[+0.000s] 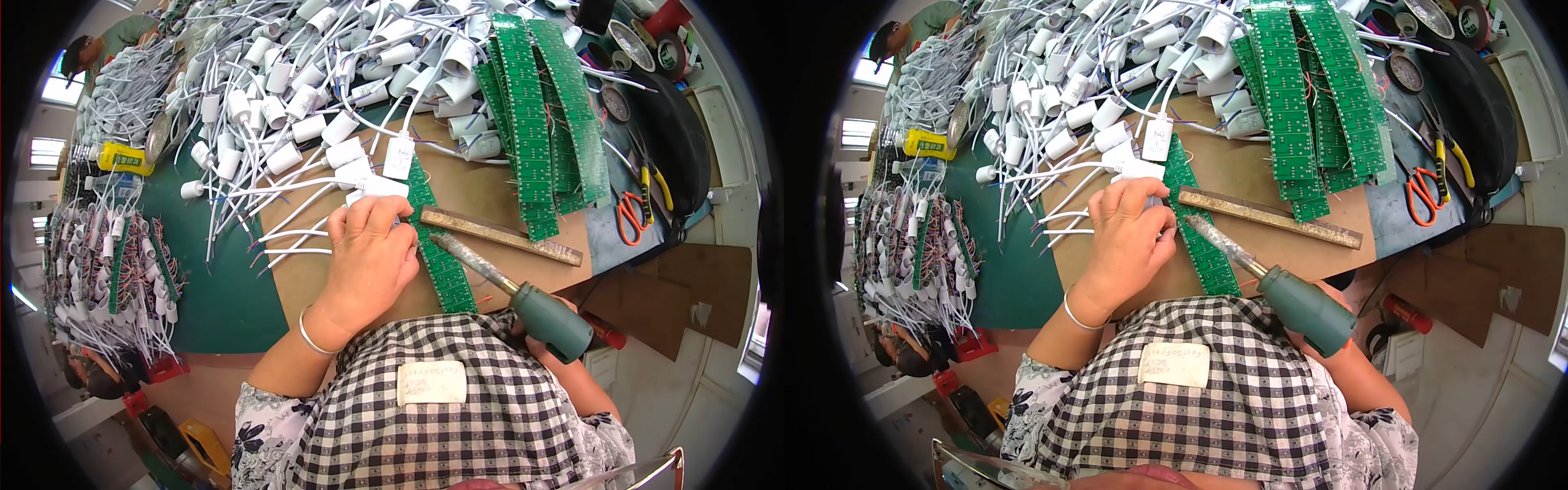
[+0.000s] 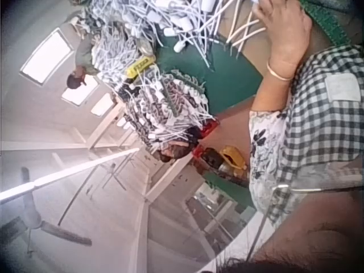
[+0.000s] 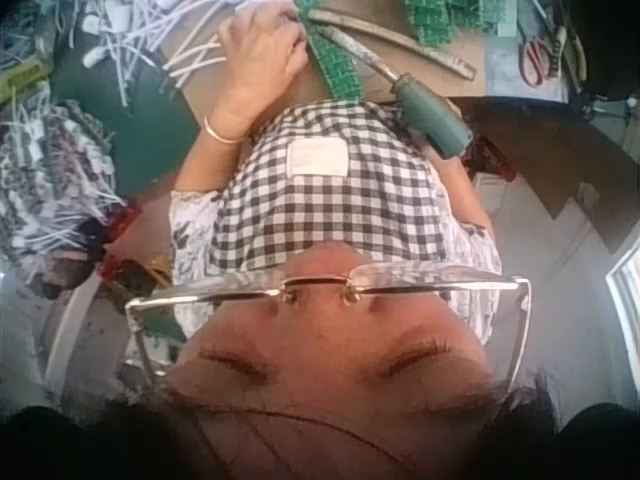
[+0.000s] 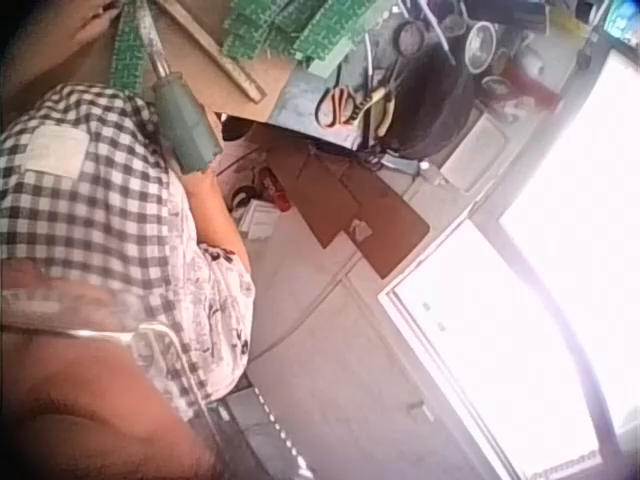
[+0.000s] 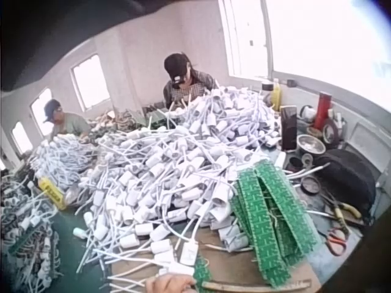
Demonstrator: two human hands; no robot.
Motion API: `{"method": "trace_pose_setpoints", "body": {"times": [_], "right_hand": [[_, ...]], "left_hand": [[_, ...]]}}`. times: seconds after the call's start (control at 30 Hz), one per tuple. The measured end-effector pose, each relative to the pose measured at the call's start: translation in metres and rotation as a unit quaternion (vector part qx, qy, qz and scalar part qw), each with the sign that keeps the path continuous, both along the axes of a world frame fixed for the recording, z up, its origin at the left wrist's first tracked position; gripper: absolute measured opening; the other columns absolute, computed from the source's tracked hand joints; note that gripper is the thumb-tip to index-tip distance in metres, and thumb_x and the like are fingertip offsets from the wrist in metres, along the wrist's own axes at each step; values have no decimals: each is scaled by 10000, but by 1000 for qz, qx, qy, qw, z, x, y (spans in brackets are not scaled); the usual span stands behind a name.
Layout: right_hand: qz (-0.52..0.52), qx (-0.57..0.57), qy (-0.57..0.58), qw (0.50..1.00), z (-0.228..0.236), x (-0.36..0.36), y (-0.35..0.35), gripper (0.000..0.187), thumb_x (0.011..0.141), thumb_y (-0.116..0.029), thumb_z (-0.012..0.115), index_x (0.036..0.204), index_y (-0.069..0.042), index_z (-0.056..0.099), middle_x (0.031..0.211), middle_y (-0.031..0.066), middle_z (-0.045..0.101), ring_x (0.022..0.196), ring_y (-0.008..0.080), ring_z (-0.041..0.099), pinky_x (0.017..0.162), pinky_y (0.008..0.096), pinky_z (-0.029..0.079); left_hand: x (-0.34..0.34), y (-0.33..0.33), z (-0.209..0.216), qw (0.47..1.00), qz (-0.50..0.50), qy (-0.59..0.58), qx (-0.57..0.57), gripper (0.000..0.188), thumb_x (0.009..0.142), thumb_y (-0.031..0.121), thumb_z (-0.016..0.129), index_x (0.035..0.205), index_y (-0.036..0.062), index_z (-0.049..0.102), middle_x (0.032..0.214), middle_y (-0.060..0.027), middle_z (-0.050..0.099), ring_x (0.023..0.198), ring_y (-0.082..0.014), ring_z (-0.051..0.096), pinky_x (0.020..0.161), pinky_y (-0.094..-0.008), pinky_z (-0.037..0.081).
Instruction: The person solders wires from light sockets onto a circuit board using a soldering gun, sets the assembled board aside, and solders socket wires onto a new circuit board.
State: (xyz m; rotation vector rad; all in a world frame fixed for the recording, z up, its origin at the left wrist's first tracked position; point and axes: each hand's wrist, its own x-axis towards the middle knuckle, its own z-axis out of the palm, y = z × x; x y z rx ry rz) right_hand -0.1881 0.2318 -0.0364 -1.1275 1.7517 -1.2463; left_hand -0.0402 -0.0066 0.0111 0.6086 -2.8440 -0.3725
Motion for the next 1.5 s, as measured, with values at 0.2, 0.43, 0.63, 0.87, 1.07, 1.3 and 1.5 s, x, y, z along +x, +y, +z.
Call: {"method": "trace_pose_setpoints", "body": {"times": [0.2,0.43,0.63,0.87,1.07,1.3,1.5], "right_hand": [[-59,-27,-35,997,4,4,-5,285,774,-286,596,857,-14,604,656,59,605,641,181,591,642,308,473],[-25,-41,16,999,-3,2,-2,270,787,-291,596,849,-29,615,685,51,625,668,196,595,699,338,462],[29,-57,54,997,-2,-5,0,261,760,-111,619,1004,-17,625,960,149,632,851,297,632,757,354,506],[15,-66,92,993,0,-3,-2,277,713,-84,631,979,-10,631,953,149,633,838,298,632,747,350,509],[-22,-37,11,999,0,2,1,253,828,-273,585,901,-32,613,701,40,632,725,197,600,831,361,401],[-24,-40,76,996,-5,3,4,265,827,-288,590,895,-33,615,698,43,630,732,200,595,798,357,419],[-32,-44,20,998,-5,1,5,325,838,-311,594,956,-9,590,710,42,628,745,185,592,807,346,411]], "left_hand": [[0,0,0,1000,1,-1,-5,105,644,82,665,717,95,591,1105,-11,495,1084,-225,407,912,-401,272],[0,1,2,1000,3,6,-10,121,649,107,681,731,92,593,1075,-7,493,1064,-206,419,889,-409,279],[5,6,1,999,29,19,0,151,659,117,694,778,102,601,1083,-6,511,1058,-213,433,892,-418,273],[16,10,-10,997,41,58,-1,160,675,122,701,803,145,607,1112,9,526,1053,-233,435,889,-428,266],[15,11,-12,998,42,55,-12,153,669,122,699,788,154,608,1135,11,517,1062,-233,426,886,-418,265],[16,16,-10,997,24,27,-63,158,663,136,698,791,158,609,1161,10,511,1078,-236,417,898,-434,274],[16,16,-19,992,18,40,-120,156,671,136,687,796,133,593,1140,6,522,1069,-233,432,887,-425,303]]}}
